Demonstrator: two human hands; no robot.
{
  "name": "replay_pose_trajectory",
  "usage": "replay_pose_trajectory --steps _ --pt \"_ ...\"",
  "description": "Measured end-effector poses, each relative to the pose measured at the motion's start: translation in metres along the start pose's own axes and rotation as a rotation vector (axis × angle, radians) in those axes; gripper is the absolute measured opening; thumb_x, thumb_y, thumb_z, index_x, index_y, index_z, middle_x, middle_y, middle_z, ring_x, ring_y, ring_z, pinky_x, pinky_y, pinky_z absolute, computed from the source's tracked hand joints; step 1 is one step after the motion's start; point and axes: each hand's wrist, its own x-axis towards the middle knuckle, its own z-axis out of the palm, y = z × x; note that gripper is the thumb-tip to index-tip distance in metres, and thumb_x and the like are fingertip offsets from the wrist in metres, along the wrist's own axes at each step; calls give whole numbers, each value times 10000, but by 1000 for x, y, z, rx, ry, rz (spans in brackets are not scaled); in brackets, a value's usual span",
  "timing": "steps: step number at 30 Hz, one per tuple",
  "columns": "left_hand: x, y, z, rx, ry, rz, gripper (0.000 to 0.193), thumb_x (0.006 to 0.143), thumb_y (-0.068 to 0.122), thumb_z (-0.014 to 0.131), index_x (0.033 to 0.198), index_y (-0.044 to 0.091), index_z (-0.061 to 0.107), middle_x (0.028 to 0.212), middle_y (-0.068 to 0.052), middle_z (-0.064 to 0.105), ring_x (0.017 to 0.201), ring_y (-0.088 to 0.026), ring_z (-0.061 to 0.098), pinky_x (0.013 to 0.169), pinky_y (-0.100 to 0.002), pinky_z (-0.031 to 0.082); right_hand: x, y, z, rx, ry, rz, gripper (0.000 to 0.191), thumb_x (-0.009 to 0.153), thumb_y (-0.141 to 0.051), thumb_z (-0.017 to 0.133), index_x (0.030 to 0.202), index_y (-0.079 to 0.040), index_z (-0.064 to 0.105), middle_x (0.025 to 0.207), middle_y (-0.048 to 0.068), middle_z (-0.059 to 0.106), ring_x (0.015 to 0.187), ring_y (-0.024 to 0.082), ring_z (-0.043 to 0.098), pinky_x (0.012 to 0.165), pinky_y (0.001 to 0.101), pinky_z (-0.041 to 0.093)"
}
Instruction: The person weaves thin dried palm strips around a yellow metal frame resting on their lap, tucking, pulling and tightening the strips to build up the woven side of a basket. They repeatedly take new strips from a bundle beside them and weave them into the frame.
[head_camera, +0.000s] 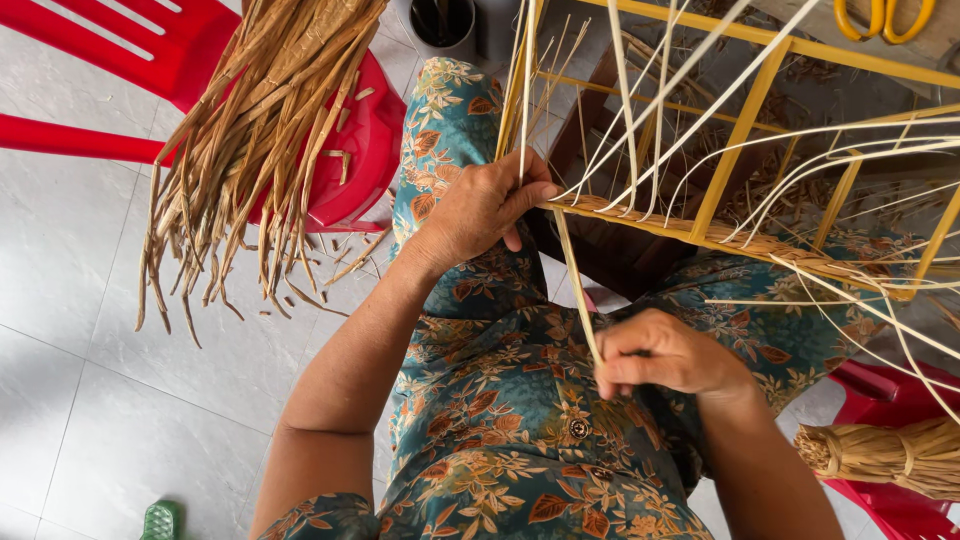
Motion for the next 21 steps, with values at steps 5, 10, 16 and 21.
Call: replay_pose_trajectory --steps 5,10,16,21 --pt "0 1 3 23 28 -3 211 1017 278 628 1050 69 628 818 -38 752 525 -129 733 496 -274 559 17 -2 -7 -385 537 76 279 945 -185 646 1174 -39 714 1070 59 771 931 140 745 772 279 597" --pt "-2 -5 -1 -88 -62 82 201 1045 186 559 1170 77 672 949 -33 781 572 -97 723 531 -245 575 76 -5 9 -603 873 78 253 921 -199 746 1111 -32 750 850 106 775 665 150 726 599 290 556" --pt "3 -34 3 -512 -175 154 238 1100 153 582 1247 12 707 1186 -109 743 822 -113 719 611 -248 612 80 -7 17 -279 885 299 261 1046 -220 558 1045 -41 748 702 75 723 541 110 636 478 249 522" --pt "3 -43 10 -552 -125 164 191 1117 153 496 1180 33 630 1244 -96 744 954 -117 742 581 -231 611 84 -9 35 -65 630 114 326 1062 -232 498 976 3 708 660 59 719 554 104 687 514 237 570"
